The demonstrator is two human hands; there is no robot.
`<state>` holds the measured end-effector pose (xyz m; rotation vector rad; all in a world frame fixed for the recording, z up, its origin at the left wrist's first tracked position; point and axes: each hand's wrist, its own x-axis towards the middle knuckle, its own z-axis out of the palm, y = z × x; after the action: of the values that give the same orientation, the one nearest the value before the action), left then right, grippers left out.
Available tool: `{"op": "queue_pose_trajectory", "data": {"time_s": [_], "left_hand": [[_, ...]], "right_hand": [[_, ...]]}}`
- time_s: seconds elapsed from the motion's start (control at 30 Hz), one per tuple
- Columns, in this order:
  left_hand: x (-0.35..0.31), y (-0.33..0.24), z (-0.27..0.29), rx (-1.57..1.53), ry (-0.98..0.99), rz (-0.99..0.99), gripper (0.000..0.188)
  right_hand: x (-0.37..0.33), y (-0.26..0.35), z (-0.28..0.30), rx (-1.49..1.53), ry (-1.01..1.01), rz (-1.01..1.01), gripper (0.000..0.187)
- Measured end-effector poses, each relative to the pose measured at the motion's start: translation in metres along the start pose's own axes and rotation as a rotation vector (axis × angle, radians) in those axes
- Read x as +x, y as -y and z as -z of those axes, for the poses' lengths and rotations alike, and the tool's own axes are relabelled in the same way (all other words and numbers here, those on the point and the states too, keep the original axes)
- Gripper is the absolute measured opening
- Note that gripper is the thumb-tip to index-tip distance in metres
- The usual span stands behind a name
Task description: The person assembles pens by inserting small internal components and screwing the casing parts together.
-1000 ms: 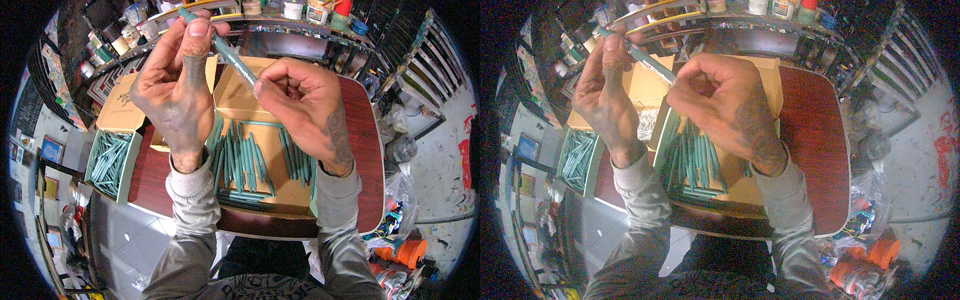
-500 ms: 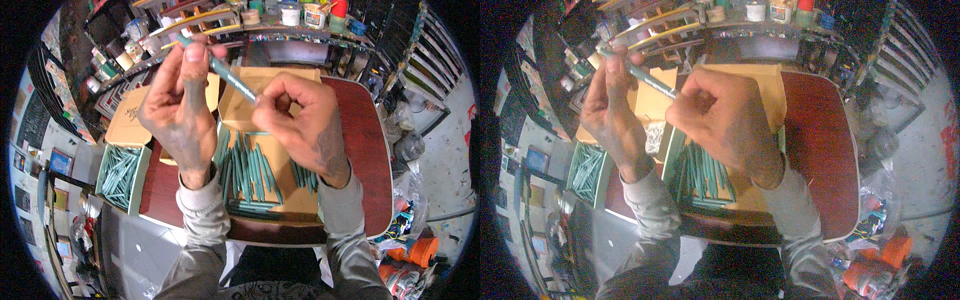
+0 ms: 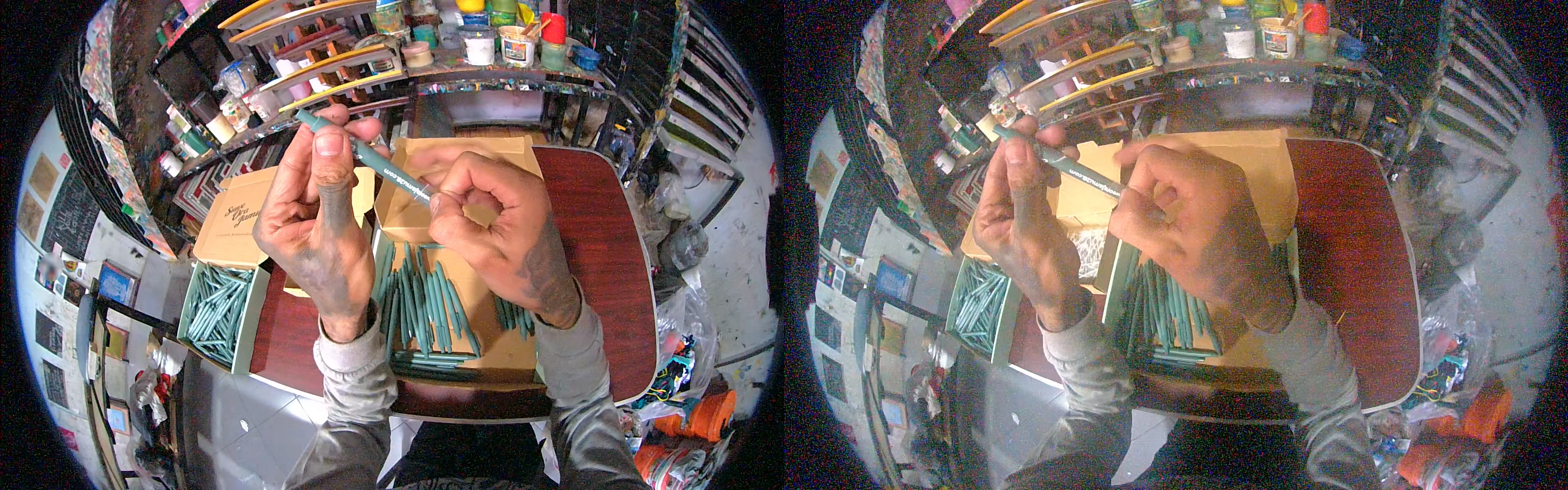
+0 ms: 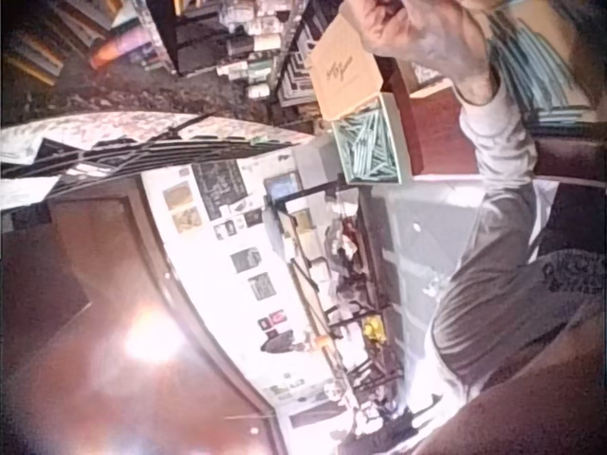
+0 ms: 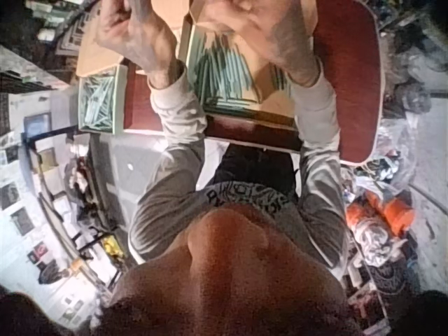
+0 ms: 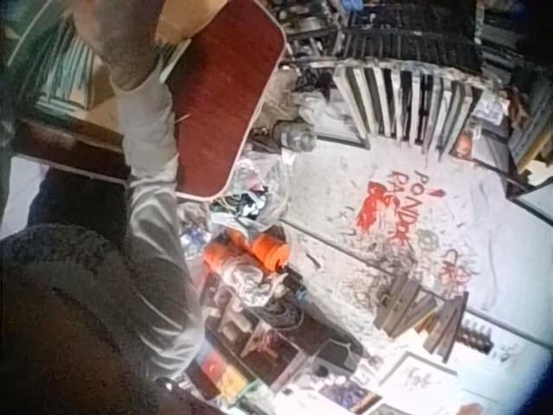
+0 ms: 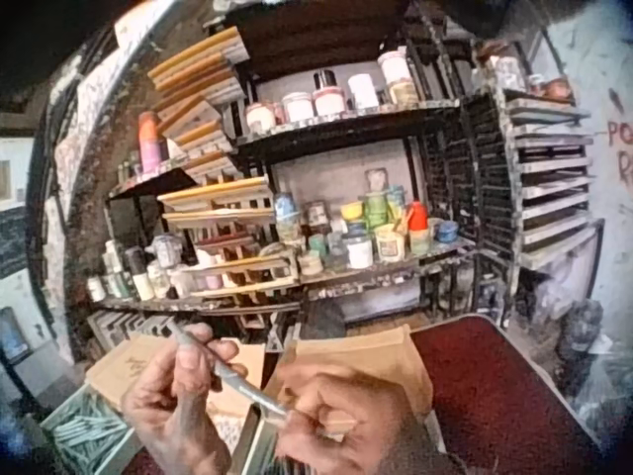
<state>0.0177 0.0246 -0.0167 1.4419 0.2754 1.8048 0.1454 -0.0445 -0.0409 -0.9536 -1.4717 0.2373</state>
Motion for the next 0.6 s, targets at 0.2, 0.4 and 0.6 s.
{"op": "queue_pose_trajectory", "data": {"time_s": [0.2, 0.4, 0.6], "left_hand": [[0.0, 0.002, 0.002, -0.033, 0.0, -0.009, 0.03], [0.001, 0.002, 0.0, 0.007, -0.027, -0.01, 0.03], [0.0, 0.003, 0.001, 0.096, -0.014, 0.01, 0.035]], "right_hand": [[-0.006, 0.008, 0.002, 0.147, 0.088, -0.25, 0.006], [-0.007, 0.008, -0.001, 0.115, 0.034, -0.167, 0.008], [-0.006, 0.008, 0.002, 0.142, 0.057, -0.216, 0.006]]}}
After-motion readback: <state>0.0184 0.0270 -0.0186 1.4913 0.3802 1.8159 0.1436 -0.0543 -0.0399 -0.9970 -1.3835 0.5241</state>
